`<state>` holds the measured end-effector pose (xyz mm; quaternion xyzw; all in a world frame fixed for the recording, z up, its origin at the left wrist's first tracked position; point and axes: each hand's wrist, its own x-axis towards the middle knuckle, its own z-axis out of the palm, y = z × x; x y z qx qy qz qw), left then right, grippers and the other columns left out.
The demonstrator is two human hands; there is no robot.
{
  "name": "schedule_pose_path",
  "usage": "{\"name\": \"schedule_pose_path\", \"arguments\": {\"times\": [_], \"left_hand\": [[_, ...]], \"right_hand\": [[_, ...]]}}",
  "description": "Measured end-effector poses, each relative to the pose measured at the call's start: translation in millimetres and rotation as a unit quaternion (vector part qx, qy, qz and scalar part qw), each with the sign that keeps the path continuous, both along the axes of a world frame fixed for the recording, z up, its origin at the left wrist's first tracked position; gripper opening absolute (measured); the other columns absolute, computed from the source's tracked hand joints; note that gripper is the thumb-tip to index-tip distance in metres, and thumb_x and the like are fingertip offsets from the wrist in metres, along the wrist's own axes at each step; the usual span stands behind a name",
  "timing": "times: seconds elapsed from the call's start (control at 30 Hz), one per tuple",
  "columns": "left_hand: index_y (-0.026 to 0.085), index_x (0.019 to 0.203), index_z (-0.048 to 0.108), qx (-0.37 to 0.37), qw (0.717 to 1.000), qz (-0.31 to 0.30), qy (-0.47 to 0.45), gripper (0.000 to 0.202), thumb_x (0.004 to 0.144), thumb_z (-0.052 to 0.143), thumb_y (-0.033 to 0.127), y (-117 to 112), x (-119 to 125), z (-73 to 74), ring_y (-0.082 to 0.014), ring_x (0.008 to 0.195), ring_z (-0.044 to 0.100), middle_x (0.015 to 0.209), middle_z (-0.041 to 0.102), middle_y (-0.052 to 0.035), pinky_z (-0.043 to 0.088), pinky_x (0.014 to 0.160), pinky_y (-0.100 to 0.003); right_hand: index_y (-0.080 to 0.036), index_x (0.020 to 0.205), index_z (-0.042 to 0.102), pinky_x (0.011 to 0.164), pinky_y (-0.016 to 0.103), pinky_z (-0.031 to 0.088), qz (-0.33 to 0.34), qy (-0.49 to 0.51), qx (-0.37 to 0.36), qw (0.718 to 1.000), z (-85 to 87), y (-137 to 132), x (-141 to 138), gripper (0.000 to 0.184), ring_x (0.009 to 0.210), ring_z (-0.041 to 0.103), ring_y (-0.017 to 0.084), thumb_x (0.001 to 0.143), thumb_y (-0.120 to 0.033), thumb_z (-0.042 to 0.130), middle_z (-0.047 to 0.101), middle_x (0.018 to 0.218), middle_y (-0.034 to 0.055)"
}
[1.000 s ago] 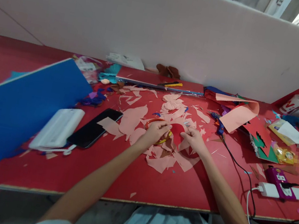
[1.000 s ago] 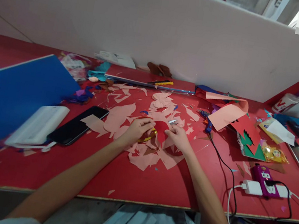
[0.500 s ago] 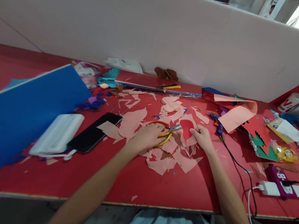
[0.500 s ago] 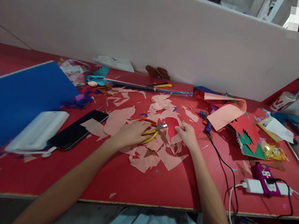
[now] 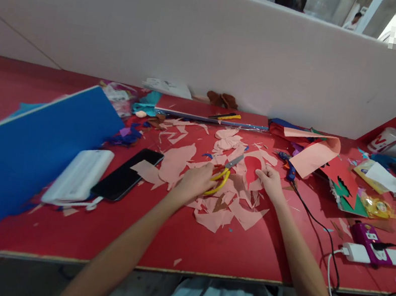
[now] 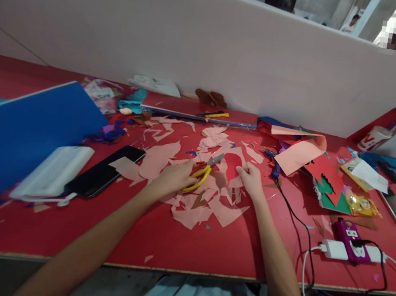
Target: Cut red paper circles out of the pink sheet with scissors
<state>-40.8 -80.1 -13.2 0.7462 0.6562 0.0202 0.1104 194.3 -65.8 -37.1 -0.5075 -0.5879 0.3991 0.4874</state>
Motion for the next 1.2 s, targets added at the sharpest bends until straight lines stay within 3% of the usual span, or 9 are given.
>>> {"name": "schedule_pose_path", "arguments": {"times": [0.13, 0.3, 0.5, 0.73, 1.2], "left_hand": [[0.015, 0.111, 0.051, 0.013, 0.995, 0.058, -0.085, 0.038, 0.079, 0.051, 0.036, 8, -5, -2.0, -0.0306, 0.089, 0.066, 0.099, 0.069, -0.0167, 0.047, 0.070, -0.034], [0.012, 0.126, 0.044, 0.053, 0.973, 0.000, -0.226, 0.047, 0.080, 0.045, 0.020, 12, -12, -3.9, -0.0242, 0.106, 0.060, 0.124, 0.059, -0.0169, 0.047, 0.086, -0.033], [0.013, 0.132, 0.041, 0.055, 0.977, -0.049, -0.199, 0.053, 0.079, 0.045, 0.020, 1, -1, 1.8, -0.0287, 0.115, 0.056, 0.133, 0.052, -0.0169, 0.045, 0.093, -0.040], [0.014, 0.129, 0.046, 0.033, 0.976, -0.090, -0.196, 0.052, 0.078, 0.043, 0.021, -10, 7, 11.9, -0.0283, 0.117, 0.054, 0.131, 0.055, -0.0137, 0.045, 0.095, -0.040], [0.013, 0.125, 0.048, 0.031, 0.970, -0.122, -0.207, 0.049, 0.078, 0.040, 0.025, -10, 6, 12.4, -0.0290, 0.112, 0.057, 0.126, 0.059, -0.0140, 0.045, 0.093, -0.041]], "right_hand": [[-0.023, 0.057, 0.030, 0.049, 0.025, 0.025, -0.010, 0.007, -0.004, 1.000, 0.3, 0, 0, 0.036, 0.050, 0.031, 0.010, 0.069, -0.045, 0.057, 0.032, 0.050, -0.0063], [-0.023, 0.056, 0.029, 0.049, 0.025, 0.025, -0.010, 0.025, 0.000, 1.000, -0.9, 2, 0, 0.039, 0.050, 0.031, 0.010, 0.067, -0.045, 0.059, 0.032, 0.050, -0.0059], [-0.023, 0.056, 0.031, 0.050, 0.025, 0.026, -0.005, 0.054, 0.005, 0.999, 0.5, 0, -2, 0.039, 0.051, 0.031, 0.010, 0.069, -0.044, 0.061, 0.033, 0.051, -0.0056], [-0.021, 0.056, 0.033, 0.051, 0.024, 0.026, 0.017, 0.093, 0.016, 0.995, 5.5, -8, -9, 0.038, 0.052, 0.030, 0.009, 0.071, -0.042, 0.061, 0.031, 0.054, -0.0065], [-0.022, 0.056, 0.033, 0.049, 0.024, 0.023, 0.024, 0.096, 0.010, 0.995, 5.8, -8, -11, 0.039, 0.049, 0.026, 0.008, 0.069, -0.044, 0.062, 0.029, 0.052, -0.0070]]}}
